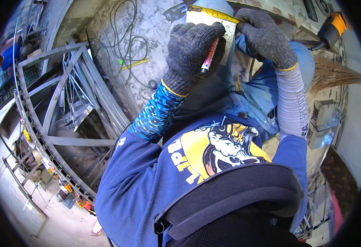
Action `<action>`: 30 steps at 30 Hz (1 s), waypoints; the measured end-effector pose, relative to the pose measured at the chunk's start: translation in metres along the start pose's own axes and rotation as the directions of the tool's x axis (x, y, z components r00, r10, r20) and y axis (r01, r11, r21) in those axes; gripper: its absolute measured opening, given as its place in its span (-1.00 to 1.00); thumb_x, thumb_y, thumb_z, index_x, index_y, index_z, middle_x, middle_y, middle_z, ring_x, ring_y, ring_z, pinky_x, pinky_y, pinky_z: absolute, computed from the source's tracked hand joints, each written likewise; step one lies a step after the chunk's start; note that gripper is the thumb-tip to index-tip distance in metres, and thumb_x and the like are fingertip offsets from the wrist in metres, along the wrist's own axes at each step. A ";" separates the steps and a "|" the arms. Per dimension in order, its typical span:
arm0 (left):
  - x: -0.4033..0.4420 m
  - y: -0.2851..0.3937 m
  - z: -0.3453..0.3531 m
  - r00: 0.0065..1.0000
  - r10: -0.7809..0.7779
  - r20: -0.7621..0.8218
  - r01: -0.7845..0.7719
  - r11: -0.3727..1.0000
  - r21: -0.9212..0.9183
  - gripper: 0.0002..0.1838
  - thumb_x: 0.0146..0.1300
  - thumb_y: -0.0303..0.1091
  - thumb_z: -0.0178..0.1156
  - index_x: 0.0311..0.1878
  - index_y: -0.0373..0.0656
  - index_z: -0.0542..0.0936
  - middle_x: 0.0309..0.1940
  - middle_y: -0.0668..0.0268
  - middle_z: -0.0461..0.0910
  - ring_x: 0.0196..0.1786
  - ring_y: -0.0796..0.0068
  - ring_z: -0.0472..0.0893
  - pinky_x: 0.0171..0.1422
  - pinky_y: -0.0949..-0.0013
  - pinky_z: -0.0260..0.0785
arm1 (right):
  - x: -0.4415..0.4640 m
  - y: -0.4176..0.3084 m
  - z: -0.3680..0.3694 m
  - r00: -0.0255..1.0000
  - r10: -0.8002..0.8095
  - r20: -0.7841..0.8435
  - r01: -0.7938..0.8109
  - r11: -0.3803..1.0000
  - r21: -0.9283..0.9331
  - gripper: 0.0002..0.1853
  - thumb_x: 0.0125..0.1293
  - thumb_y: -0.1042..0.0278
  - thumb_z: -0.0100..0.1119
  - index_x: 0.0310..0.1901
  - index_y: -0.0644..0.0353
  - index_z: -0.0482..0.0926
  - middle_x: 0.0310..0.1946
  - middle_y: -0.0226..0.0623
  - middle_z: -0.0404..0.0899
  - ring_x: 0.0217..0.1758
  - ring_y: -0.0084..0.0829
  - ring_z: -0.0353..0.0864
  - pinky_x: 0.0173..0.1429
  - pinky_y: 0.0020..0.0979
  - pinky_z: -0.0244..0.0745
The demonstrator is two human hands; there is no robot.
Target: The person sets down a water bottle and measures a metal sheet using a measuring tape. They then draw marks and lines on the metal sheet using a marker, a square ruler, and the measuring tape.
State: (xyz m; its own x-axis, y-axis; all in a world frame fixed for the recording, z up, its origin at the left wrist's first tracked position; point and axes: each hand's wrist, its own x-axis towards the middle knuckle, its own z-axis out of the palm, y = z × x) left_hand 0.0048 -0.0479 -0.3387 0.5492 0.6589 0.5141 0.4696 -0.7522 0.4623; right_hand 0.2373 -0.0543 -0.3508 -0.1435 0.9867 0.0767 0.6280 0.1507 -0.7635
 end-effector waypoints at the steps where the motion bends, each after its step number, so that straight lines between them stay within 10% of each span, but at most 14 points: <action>1: 0.000 0.000 0.000 1.000 -0.001 -0.003 0.001 1.000 0.001 -0.66 0.12 -0.33 0.42 0.00 -0.08 0.66 -0.19 0.17 0.71 -0.19 0.02 0.67 -0.05 0.10 0.50 | 0.000 0.000 0.000 1.000 -0.002 0.002 0.002 1.000 -0.001 -0.65 0.35 0.21 0.09 0.03 0.24 0.64 -0.18 -0.03 0.67 -0.27 -0.21 0.72 -0.01 -0.16 0.59; 20: -0.004 -0.002 0.007 0.999 -0.028 -0.014 0.029 0.999 0.038 -0.66 0.12 -0.33 0.36 0.01 -0.06 0.66 -0.12 0.20 0.70 -0.05 0.11 0.66 0.08 0.07 0.41 | -0.002 -0.001 -0.002 0.997 0.042 0.071 -0.045 0.998 0.047 -0.70 0.43 0.28 0.13 0.08 0.25 0.61 -0.19 -0.12 0.63 -0.28 -0.38 0.63 -0.07 -0.30 0.55; 22: -0.002 -0.001 0.006 1.000 -0.005 -0.027 0.007 0.998 0.058 -0.68 0.13 -0.34 0.42 -0.02 -0.06 0.66 -0.17 0.23 0.71 -0.15 0.10 0.67 -0.03 0.09 0.46 | -0.002 -0.004 -0.002 0.996 0.064 0.054 -0.067 0.996 0.057 -0.72 0.36 0.32 0.18 0.01 0.28 0.63 -0.08 -0.04 0.62 0.06 -0.02 0.60 0.19 -0.15 0.49; 30: -0.002 -0.002 0.007 0.999 -0.007 -0.036 0.008 0.999 0.045 -0.66 0.11 -0.37 0.43 -0.01 -0.06 0.66 -0.16 0.22 0.71 -0.14 0.08 0.67 -0.02 0.10 0.47 | -0.002 -0.009 -0.003 0.994 0.095 0.053 -0.099 0.992 0.082 -0.73 0.36 0.34 0.17 0.01 0.28 0.62 -0.09 -0.04 0.60 0.03 0.00 0.59 0.18 -0.14 0.48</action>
State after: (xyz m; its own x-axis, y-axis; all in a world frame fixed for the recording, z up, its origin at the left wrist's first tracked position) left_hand 0.0078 -0.0477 -0.3457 0.5210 0.6640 0.5363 0.5050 -0.7464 0.4335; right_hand 0.2342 -0.0572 -0.3422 -0.1239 0.9918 -0.0304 0.5746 0.0467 -0.8171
